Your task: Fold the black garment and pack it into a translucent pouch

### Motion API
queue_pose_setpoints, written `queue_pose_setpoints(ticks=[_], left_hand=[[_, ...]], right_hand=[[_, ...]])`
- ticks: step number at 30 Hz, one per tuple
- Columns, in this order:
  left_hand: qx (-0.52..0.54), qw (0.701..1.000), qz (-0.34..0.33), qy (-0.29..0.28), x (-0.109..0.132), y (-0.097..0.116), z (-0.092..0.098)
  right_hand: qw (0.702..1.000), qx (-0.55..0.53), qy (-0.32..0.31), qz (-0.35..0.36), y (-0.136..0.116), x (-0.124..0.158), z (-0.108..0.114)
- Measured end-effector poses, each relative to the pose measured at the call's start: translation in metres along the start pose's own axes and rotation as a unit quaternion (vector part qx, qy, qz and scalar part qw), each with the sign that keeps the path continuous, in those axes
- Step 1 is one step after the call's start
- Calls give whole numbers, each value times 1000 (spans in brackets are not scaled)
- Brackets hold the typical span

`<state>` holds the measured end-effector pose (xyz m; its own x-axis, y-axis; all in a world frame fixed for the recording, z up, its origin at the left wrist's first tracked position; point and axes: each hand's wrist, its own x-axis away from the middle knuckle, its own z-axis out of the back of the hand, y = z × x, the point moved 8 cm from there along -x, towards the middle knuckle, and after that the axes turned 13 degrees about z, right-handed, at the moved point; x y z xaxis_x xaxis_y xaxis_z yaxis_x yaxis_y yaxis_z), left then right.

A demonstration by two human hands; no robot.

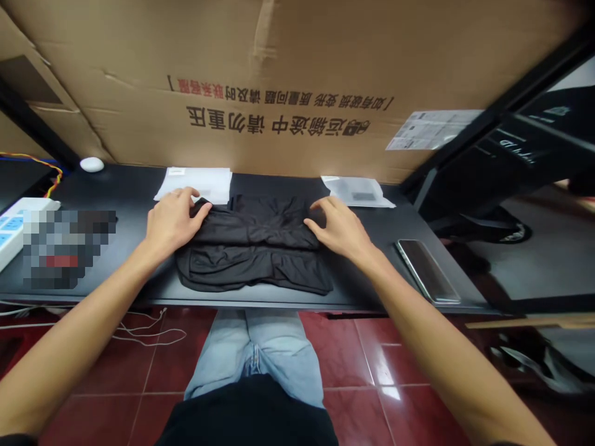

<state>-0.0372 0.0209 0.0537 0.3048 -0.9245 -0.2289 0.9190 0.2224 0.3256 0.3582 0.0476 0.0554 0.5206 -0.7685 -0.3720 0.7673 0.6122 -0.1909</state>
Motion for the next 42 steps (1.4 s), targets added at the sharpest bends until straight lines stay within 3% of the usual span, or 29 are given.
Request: queue_pose_setpoints(ticks=[2, 3, 6, 8, 11, 14, 17, 21, 26, 30, 35, 38, 42], left_hand=[[0, 1000, 9, -19, 2, -13, -1], [5, 999, 16, -34, 4, -21, -1], [29, 995, 30, -91, 9, -49, -3], [59, 990, 37, -122, 13, -63, -4], [119, 982, 49, -140, 16, -75, -3], [181, 968, 56, -164, 17, -76, -4], [221, 953, 62, -198, 18, -74, -8], [206, 952, 48, -219, 19, -72, -8], [205, 961, 57, -177, 18, -69, 8], [245, 963, 31, -111, 19, -35, 31], [247, 967, -51, -22, 26, 45, 46], [226, 964, -143, -3, 36, 97, 38], [172, 951, -249, -58, 60, 142, 4]], right_hand=[[997, -18, 32, 61, -20, 9, 9], [994, -37, 18, 98, -31, 13, 8], [977, -77, -102, 170, -56, 31, -14], [967, -77, -165, 176, -60, 40, -30], [965, -70, -194, 163, -62, 39, -37], [968, -76, -168, 170, -80, 21, -27], [957, -109, -155, 221, -121, 0, -26], [934, -131, -188, 275, -167, -14, -56], [934, -120, -185, 280, -174, -17, -83], [934, -124, -168, 288, -172, -15, -85], [937, -126, -160, 284, -173, -15, -80], [936, -119, -156, 293, -164, -16, -59], [958, -89, -110, 252, -122, -19, -15]])
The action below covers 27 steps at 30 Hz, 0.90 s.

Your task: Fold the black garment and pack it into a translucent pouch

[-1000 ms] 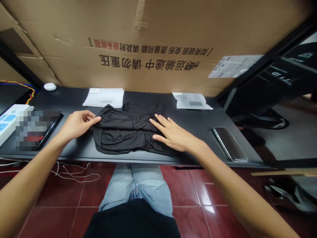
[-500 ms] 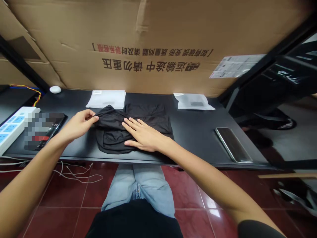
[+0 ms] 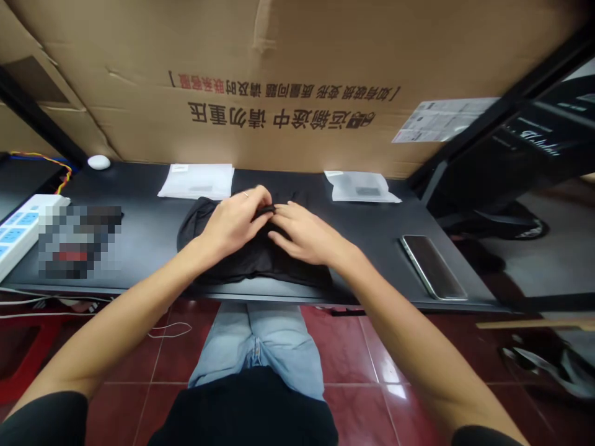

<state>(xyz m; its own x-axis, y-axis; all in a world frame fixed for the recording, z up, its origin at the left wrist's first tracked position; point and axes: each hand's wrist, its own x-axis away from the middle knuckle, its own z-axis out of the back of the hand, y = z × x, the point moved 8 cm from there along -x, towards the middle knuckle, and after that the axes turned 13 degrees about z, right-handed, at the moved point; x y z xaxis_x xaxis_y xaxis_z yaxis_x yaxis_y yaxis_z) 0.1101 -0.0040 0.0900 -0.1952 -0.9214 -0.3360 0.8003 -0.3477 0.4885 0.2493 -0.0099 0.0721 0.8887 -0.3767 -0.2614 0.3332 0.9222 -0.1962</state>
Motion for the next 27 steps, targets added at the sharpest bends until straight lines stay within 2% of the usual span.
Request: queue_pose_setpoints(ticks=[3, 5, 7, 11, 13, 15, 17, 20, 27], left_hand=[[-25, 997, -28, -67, 14, 4, -31], [-32, 994, -49, -95, 25, 3, -42], [-24, 991, -69, -114, 33, 0, -44], [24, 987, -72, -139, 41, -9, -30], [30, 994, -40, -97, 40, -19, -14], [5, 999, 30, -22, 37, -36, 3], [-37, 993, 108, 11, 37, -54, 10], [-76, 982, 170, -33, 38, -70, 2], [-27, 977, 195, -80, 33, -72, -6]], right_hand=[[997, 29, 44, -65, 24, 27, 25], [993, 28, 80, -81, 30, 40, 29], [995, 7, 87, -49, 25, 44, 21], [999, -7, 40, 22, 13, 40, -12], [999, 4, 34, 21, 13, 38, -21], [999, 10, 35, 19, 13, 38, -24], [999, 10, 34, 24, 12, 39, -25], [999, 13, 35, 32, 10, 41, -23], [1000, 4, 26, 15, 9, 45, -25]])
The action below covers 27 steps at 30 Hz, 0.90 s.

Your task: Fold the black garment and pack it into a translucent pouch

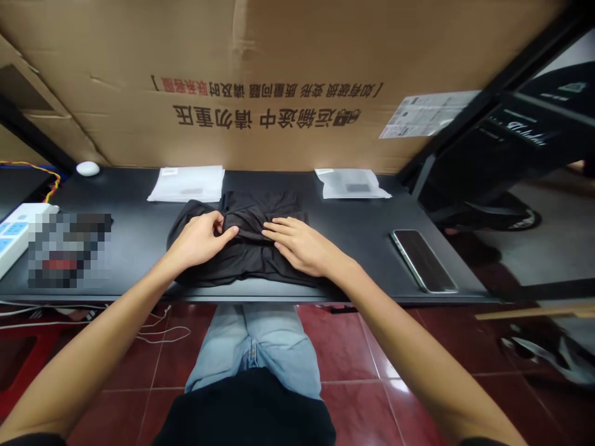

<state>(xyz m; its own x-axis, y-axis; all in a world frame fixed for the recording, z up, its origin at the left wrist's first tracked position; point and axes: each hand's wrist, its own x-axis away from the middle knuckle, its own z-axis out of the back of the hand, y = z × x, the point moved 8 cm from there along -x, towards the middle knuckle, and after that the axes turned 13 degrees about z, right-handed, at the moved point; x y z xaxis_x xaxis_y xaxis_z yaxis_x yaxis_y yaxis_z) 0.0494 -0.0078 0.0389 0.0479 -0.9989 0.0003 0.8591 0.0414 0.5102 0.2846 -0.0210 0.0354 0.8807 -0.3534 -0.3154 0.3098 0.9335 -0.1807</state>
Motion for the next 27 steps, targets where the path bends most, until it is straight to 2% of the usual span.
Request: queue_pose_setpoints(ticks=[3, 7, 9, 11, 14, 16, 18, 21, 22, 24, 27], left_hand=[[39, 999, 4, 5, -1, 7, 8], [66, 992, 2, 108, 3, 29, 29], [53, 987, -18, 150, 6, 46, 30], [22, 985, -56, 164, 7, 64, 21], [-27, 978, -139, 153, 11, 88, -1], [-50, 969, -196, 145, 16, 98, -15], [-64, 959, -238, 140, 21, 103, -25], [-68, 951, -275, 121, 25, 104, -36], [-69, 950, -284, 107, 25, 104, -40], [-76, 948, -302, 67, 25, 103, -46], [-63, 945, -322, 3, 25, 99, -48]], right_hand=[[1000, 2, -15, -8, -4, -2, -3], [999, 0, -32, 10, -20, -13, -9], [999, -4, -35, 18, -27, -22, -12], [999, -7, -32, 23, -32, -28, -14], [999, -13, -15, 39, -33, -27, -12], [998, -18, 8, 53, -30, -16, -5], [997, -21, 61, 44, -20, 1, 10], [984, -4, 176, -23, 4, 30, 37], [980, 3, 194, -42, 10, 36, 42], [983, 10, 179, -48, 16, 40, 43], [993, 12, 117, -20, 16, 35, 30]])
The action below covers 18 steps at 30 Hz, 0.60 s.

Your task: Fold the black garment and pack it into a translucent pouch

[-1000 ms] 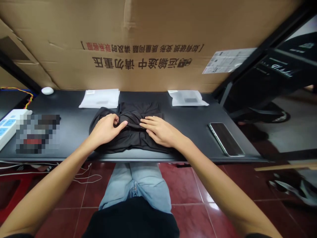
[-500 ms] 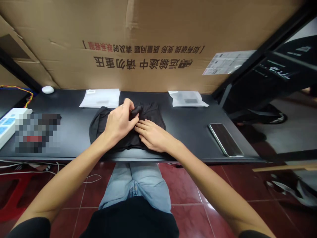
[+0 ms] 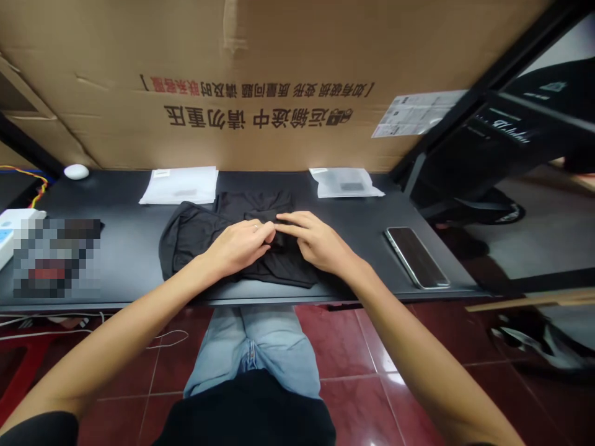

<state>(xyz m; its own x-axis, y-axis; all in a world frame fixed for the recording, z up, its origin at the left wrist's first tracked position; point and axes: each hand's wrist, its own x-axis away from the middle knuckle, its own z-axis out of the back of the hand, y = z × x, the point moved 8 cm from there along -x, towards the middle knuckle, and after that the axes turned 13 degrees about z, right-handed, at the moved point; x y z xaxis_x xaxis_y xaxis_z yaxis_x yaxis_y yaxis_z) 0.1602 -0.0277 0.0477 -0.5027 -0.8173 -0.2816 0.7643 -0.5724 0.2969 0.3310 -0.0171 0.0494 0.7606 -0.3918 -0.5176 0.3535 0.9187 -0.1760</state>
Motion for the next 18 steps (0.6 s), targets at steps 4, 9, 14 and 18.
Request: queue_pose_setpoints(ticks=[4, 9, 14, 18], left_hand=[[38, 995, 80, 36, 3, -22, 18], [-2, 964, 267, 4, 2, -57, 18], [72, 955, 284, -52, -10, -57, 5], [257, 923, 282, -53, -18, -53, 1]], right_hand=[[1000, 22, -9, 4, 3, 5, -10], [999, 36, -1, 6, 5, 10, -11], [999, 42, 17, 22, 4, 9, -8], [997, 36, 42, 55, -2, 9, -3]])
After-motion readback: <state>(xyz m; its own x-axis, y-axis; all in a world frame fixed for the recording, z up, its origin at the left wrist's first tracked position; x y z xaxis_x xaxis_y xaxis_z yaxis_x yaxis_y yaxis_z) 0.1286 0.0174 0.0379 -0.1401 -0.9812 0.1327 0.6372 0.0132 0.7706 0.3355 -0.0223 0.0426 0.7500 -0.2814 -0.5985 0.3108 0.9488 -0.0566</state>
